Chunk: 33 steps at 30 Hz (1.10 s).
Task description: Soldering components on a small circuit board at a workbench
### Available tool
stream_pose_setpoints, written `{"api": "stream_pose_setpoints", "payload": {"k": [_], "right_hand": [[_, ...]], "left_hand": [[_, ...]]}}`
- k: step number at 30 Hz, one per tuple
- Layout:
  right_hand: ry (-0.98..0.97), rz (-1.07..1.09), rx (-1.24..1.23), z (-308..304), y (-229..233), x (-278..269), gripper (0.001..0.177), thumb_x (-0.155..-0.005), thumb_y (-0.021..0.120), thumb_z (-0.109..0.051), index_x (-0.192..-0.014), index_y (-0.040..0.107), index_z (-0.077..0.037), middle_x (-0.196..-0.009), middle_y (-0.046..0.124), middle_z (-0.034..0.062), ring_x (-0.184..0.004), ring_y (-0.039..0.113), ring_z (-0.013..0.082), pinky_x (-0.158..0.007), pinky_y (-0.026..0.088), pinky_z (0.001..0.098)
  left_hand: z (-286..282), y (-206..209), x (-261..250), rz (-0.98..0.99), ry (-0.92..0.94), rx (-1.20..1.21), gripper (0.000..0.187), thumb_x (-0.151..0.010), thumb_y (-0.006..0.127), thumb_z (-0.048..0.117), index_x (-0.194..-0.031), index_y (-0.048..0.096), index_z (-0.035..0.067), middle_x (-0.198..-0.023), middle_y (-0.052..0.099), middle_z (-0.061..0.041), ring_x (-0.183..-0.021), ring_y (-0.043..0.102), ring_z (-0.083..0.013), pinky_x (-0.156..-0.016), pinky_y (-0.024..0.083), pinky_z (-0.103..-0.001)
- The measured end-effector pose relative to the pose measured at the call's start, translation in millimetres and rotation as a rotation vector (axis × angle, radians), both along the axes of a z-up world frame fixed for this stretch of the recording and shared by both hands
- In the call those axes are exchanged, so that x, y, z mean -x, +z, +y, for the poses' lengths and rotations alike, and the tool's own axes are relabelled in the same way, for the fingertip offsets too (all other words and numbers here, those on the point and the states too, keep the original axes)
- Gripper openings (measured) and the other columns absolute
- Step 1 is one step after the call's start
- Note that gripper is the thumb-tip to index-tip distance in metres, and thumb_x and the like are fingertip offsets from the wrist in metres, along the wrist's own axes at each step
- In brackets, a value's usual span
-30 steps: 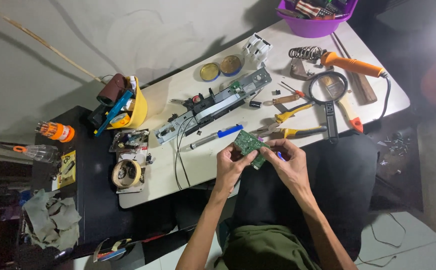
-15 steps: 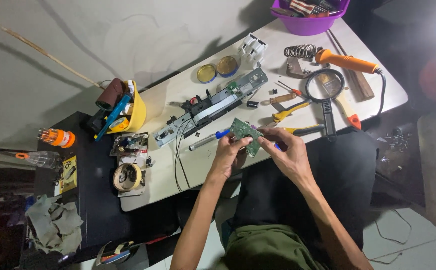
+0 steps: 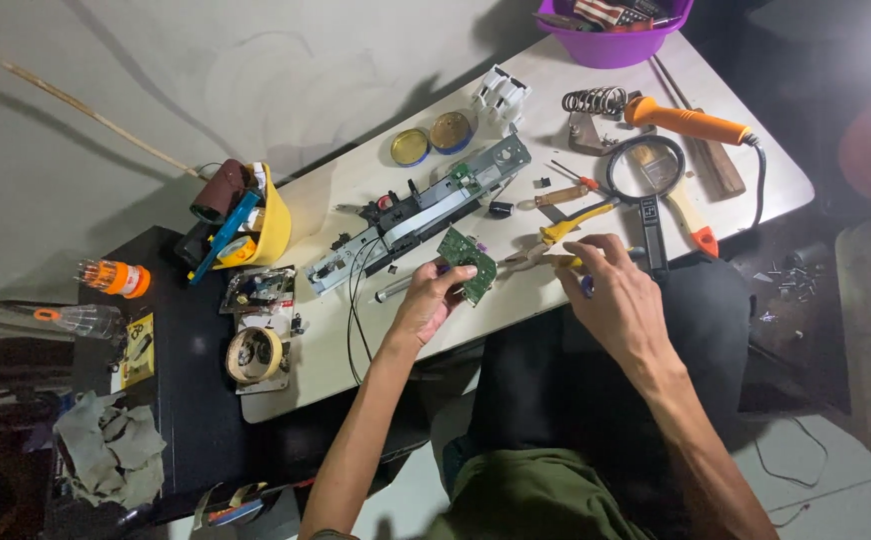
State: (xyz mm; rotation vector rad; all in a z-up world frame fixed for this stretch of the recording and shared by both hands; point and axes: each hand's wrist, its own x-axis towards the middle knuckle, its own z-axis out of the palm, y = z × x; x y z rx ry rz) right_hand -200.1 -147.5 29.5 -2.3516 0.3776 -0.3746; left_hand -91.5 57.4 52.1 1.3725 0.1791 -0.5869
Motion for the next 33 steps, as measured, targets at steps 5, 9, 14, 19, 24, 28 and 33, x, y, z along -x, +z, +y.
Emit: {"api": "stream_pose_setpoints", "payload": {"k": [5,9,14,19,24,28,33], "right_hand": [[0.020,0.187,0.096,-4.5,22.1,6.8,0.037,-0.092,0.070,-0.025,-0.128,0.069,-0.017,-0.127,0.062,0.0033,-0.097,0.075,0.0374,-0.082,0.062,0.0509],[0.026,0.178,0.147,-9.5,-2.8,2.6,0.035,-0.093,0.068,-0.022,-0.127,0.069,-0.019,-0.121,0.064,0.0036,-0.093,0.075,0.0386,-0.080,0.062,0.0521],[0.086,0.109,0.175,-3.6,-23.3,-3.9,0.026,-0.092,0.068,-0.026,-0.118,0.070,-0.025,-0.110,0.065,-0.0015,-0.095,0.074,0.0334,-0.076,0.062,0.0456],[0.121,0.106,0.169,9.7,-15.5,-5.2,0.025,-0.092,0.069,-0.026,-0.117,0.070,-0.026,-0.109,0.066,-0.0033,-0.095,0.074,0.0299,-0.073,0.062,0.0429],[0.119,-0.081,-0.090,0.2,-24.2,-5.6,0.030,-0.087,0.074,-0.018,-0.116,0.073,-0.018,-0.106,0.071,0.0081,-0.096,0.071,0.0396,-0.075,0.060,0.0503],[0.035,-0.233,-0.227,-19.1,-21.9,1.4,0.023,-0.090,0.077,-0.020,-0.113,0.077,-0.021,-0.099,0.076,0.0040,-0.094,0.074,0.0290,-0.079,0.057,0.0390],[0.022,-0.150,-0.418,-39.3,9.2,2.9,0.031,-0.094,0.074,-0.033,-0.119,0.077,-0.015,-0.098,0.078,0.0129,-0.099,0.074,0.0347,-0.084,0.058,0.0463]], "left_hand": [[-2.0,1.0,-4.7,-0.042,-0.079,0.017,0.031,-0.072,0.089,0.008,-0.095,0.068,0.006,-0.082,0.061,0.000,-0.078,0.069,-0.0128,-0.073,0.060,-0.026],[-3.9,-13.9,-13.3,-0.056,-0.094,0.015,0.035,-0.071,0.090,0.009,-0.098,0.068,0.006,-0.085,0.061,0.000,-0.081,0.069,-0.0133,-0.075,0.061,-0.027],[-12.2,-23.1,-19.4,-0.058,-0.150,0.018,0.034,-0.072,0.089,0.010,-0.099,0.069,0.006,-0.083,0.061,-0.001,-0.077,0.068,-0.0129,-0.071,0.061,-0.029],[-26.6,0.1,-8.6,-0.045,-0.154,0.057,0.033,-0.072,0.088,0.009,-0.098,0.068,0.005,-0.080,0.058,-0.002,-0.073,0.066,-0.0127,-0.068,0.061,-0.030],[-38.6,19.4,-4.8,-0.118,-0.180,0.046,0.040,-0.069,0.091,0.013,-0.100,0.068,0.002,-0.081,0.057,-0.001,-0.075,0.062,-0.0107,-0.069,0.056,-0.029],[-49.3,16.5,-14.5,-0.208,-0.282,-0.036,0.033,-0.068,0.091,0.011,-0.092,0.071,0.000,-0.076,0.063,-0.003,-0.071,0.063,-0.0103,-0.062,0.057,-0.026],[-71.7,-3.1,-24.4,-0.297,-0.405,-0.152,0.030,-0.067,0.091,0.012,-0.089,0.073,0.001,-0.075,0.065,-0.002,-0.070,0.061,-0.0081,-0.063,0.054,-0.022]]}}
